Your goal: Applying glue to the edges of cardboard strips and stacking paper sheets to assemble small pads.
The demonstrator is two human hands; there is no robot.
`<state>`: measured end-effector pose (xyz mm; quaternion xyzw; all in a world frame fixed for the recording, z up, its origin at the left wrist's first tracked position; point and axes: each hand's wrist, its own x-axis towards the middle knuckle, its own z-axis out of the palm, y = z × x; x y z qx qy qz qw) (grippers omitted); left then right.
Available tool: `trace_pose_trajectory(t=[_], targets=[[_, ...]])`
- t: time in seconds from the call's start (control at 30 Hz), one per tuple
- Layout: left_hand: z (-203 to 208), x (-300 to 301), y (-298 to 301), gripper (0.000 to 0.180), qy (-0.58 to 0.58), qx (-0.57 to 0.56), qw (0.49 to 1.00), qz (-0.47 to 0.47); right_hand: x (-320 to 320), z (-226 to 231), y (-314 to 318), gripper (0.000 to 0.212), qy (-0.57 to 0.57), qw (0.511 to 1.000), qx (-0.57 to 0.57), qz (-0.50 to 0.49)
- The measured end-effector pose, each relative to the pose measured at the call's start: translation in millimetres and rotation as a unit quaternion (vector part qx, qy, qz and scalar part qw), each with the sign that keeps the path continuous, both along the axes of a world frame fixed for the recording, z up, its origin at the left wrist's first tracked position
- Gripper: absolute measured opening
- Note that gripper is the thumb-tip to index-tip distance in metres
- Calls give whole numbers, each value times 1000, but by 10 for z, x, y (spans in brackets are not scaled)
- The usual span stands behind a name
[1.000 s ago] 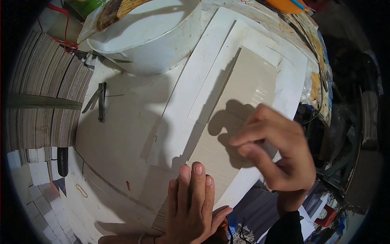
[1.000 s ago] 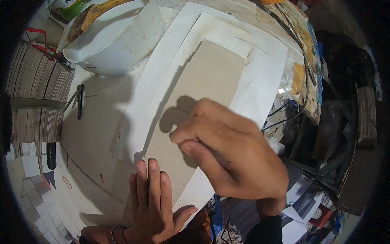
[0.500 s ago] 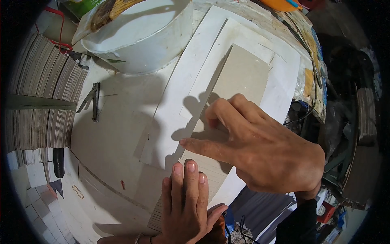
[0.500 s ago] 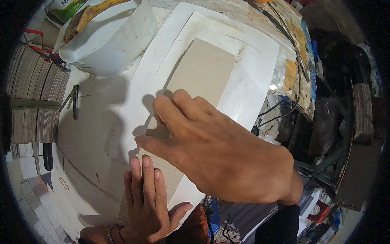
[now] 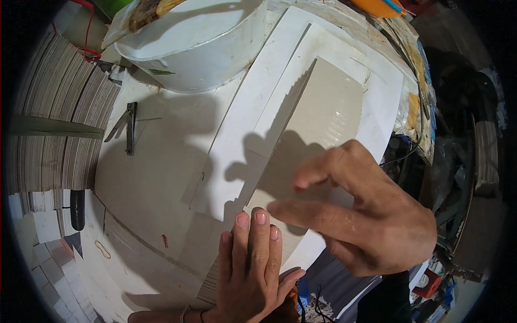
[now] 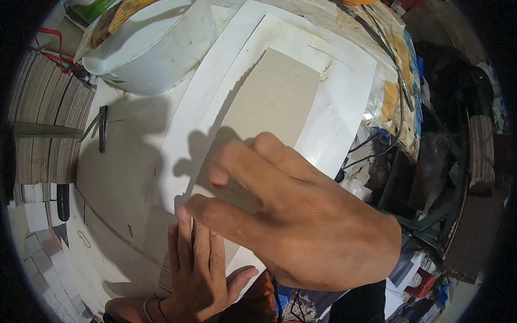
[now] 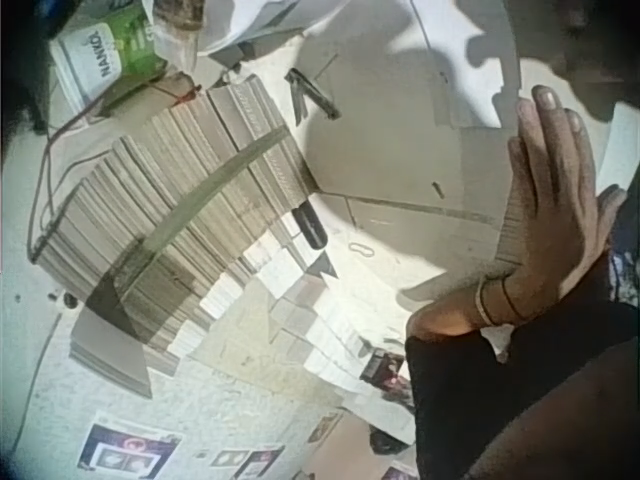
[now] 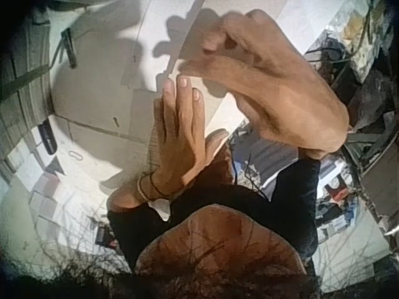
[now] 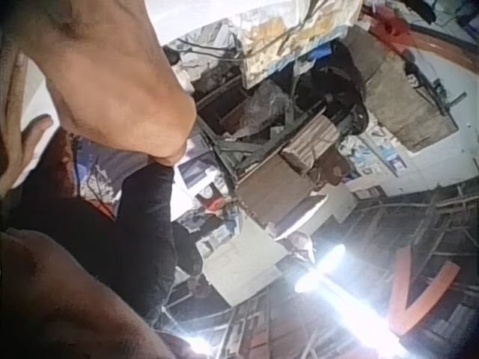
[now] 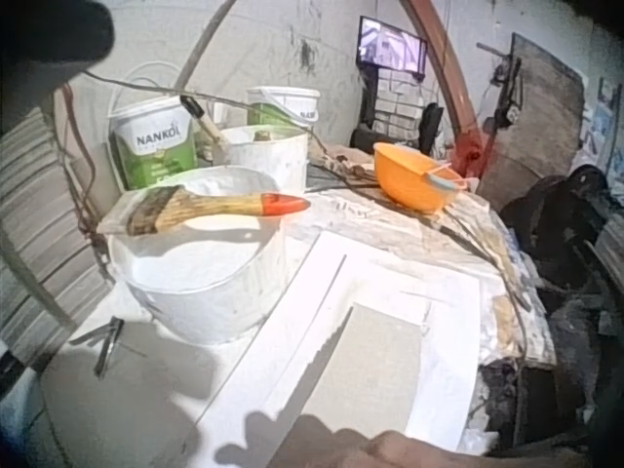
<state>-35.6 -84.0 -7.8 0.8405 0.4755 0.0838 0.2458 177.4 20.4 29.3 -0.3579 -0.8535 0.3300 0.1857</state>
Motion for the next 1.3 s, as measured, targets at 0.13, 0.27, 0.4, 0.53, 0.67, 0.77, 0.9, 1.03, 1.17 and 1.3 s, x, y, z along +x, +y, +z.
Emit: trace_pose_trajectory(t=[0.13, 0.27, 0.4, 0.53, 0.67, 0.77, 0.9, 1.03, 1.17, 1.3], targets=[[-17, 8, -26, 103, 2, 24, 999, 24, -44, -110, -56, 76, -24, 999, -19, 22], [-23, -4, -32, 103, -1, 34, 999, 26, -131, -101, -24, 71, -68, 997, 48, 8], [-63, -33, -71, 101, -21, 33, 998, 44, -194, -131, 29, 67, -82, 996, 29, 28], [-54, -31, -67, 99, -18, 39, 999, 21, -197, -81, 50, 58, -93, 995, 7, 29], [-39, -38, -84, 97, -19, 41, 998, 37, -266, -99, 65, 42, -94, 994, 32, 39], [-39, -23, -83, 95, -26, 38, 998, 34, -267, -112, 78, 36, -94, 993, 51, 40], [-40, -4, -64, 94, -23, 39, 998, 33, -239, -134, 98, 36, -83, 994, 50, 43], [-47, 7, -65, 94, -24, 42, 998, 40, -277, -63, 64, 34, -123, 990, 45, 45], [-74, 5, -93, 95, -39, 50, 997, 43, -298, -39, 63, 30, -132, 989, 59, 41], [-189, -50, -90, 94, 5, 139, 990, 9, -305, -95, 114, 28, -117, 990, 59, 55]])
